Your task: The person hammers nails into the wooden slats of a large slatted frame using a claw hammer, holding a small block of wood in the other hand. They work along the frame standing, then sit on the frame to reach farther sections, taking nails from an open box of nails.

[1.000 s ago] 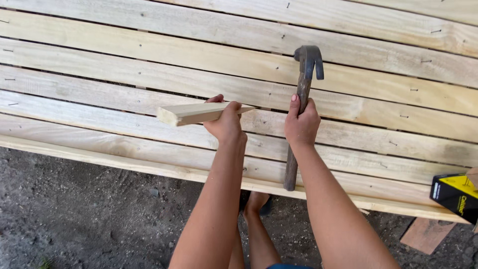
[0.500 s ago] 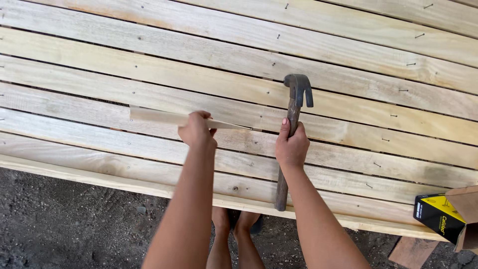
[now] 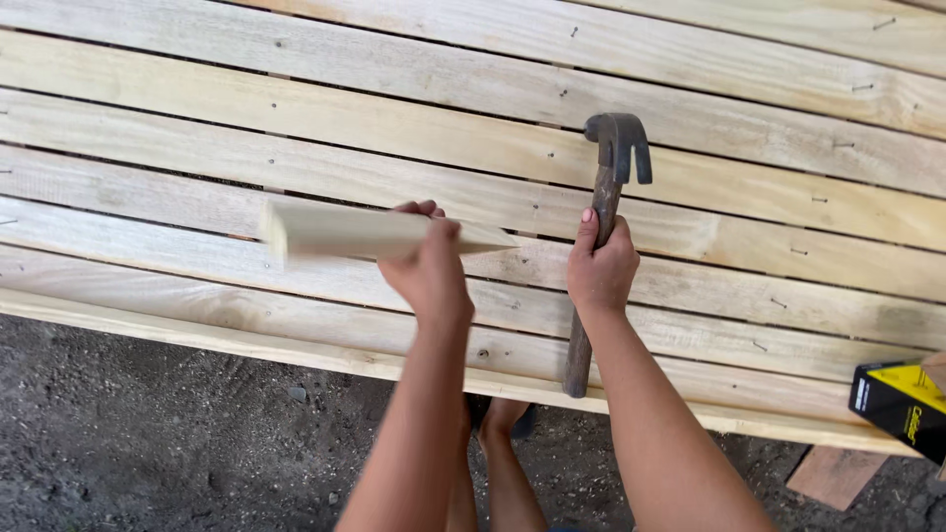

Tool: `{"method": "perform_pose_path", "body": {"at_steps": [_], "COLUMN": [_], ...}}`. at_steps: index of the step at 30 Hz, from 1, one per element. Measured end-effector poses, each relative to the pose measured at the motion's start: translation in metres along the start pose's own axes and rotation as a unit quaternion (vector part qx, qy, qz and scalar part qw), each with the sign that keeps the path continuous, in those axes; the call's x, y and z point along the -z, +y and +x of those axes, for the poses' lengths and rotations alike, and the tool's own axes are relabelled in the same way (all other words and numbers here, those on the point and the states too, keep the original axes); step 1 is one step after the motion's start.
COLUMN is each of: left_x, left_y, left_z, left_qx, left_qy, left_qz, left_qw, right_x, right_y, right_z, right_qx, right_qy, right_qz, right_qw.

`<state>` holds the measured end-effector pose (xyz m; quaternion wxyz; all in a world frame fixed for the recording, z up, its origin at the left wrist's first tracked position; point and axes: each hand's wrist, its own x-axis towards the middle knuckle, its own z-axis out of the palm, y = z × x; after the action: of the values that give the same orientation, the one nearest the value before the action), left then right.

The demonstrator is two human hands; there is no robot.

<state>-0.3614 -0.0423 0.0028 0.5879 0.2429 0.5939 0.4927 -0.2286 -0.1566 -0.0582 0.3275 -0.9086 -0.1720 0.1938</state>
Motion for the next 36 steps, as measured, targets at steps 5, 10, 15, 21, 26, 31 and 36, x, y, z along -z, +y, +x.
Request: {"method": "perform_pose_path", "body": {"at_steps": [5,10,15,21,26,31,36], "left_x": [0.027,0.017,-0.017,-0.018,-0.013,-0.021,-0.030], "left_y": [0.029,0.022,-0.010,-0.018,-0.022,-0.023,-0.019], "left_z": [-0.008,0.056,0.047,0.062,0.058,0.061,0.042], "left_qx": [-0.078,0.051,-0.015,-0.072,-0.114,-0.103,-0.103], "left_qy": [-0.092,-0.136,-0.189,-0.204,-0.236,-0.221,-0.264], "left_qz": [0.024,-0.035,0.052,0.139,0.130,0.183,0.262], "left_qw": [0.992,0.989,0.981,0.966,0.956,0.952,0.923], "right_x": [-0.002,-0.003,-0.003,-0.002,-0.002,-0.002,-0.002], "right_y": [-0.004,-0.001,0.004,0.002,-0.001,0.001,0.001], "right_z": [-0.002,-0.002,-0.002,-0.003,-0.004,-0.004,-0.004], "right_qx": [0.010,0.004,0.008,-0.008,0.015,0.000,-0.016], "right_qy": [0.008,0.004,0.012,-0.011,0.013,-0.007,-0.022], "right_qz": [-0.027,-0.039,-0.031,-0.038,-0.031,-0.024,-0.020], "right_qw": [1.000,0.999,0.999,0.999,0.999,1.000,0.999]}}
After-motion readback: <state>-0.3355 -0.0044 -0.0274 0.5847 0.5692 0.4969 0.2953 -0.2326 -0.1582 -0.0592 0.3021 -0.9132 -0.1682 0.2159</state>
